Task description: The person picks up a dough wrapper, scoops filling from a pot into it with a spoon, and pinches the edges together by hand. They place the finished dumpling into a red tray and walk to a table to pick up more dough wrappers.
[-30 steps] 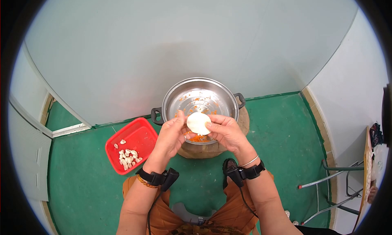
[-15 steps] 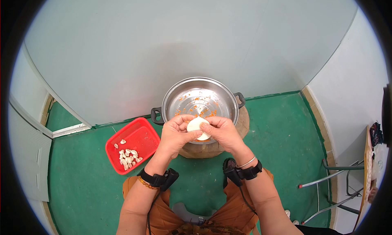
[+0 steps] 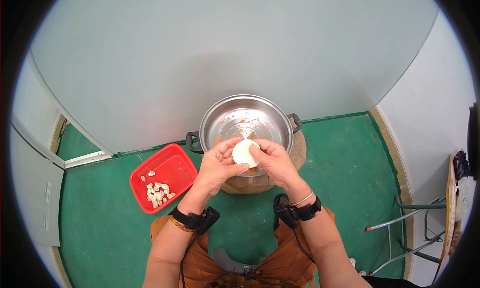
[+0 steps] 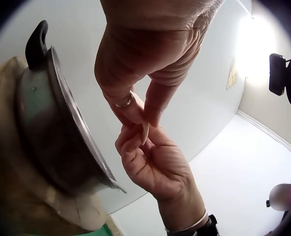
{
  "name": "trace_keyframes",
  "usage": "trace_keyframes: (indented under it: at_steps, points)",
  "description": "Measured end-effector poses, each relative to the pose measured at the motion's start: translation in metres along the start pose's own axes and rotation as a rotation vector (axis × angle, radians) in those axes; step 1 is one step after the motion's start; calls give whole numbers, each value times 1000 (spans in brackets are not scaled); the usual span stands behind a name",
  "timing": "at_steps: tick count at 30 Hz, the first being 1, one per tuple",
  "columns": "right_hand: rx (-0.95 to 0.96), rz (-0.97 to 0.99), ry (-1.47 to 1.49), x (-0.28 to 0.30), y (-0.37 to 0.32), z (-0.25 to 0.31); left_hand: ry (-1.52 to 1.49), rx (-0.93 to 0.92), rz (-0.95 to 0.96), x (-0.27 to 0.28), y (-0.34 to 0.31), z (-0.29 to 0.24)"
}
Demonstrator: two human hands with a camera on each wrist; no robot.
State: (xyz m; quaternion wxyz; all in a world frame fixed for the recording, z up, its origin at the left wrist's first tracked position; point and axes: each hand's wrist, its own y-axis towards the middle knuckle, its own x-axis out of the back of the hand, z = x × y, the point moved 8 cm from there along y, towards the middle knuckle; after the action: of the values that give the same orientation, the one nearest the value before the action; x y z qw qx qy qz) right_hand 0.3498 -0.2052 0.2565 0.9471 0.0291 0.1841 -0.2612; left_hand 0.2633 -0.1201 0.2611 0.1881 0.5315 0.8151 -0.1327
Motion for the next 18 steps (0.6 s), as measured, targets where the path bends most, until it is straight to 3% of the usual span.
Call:
trace_keyframes:
  at_steps: [7,10,13,18]
  points:
    - [-78,0,144,1,-2,-4,29,10,-27,5,2,4]
    - [-102,-31,117,2,-4,-1,29,26,-24,3,1,2]
    - [-37,50,-104,0,-3,3,55,41,-22,2,0,2]
    - [-36,3,-115,4,-4,3,122,75,-14,3,1,6]
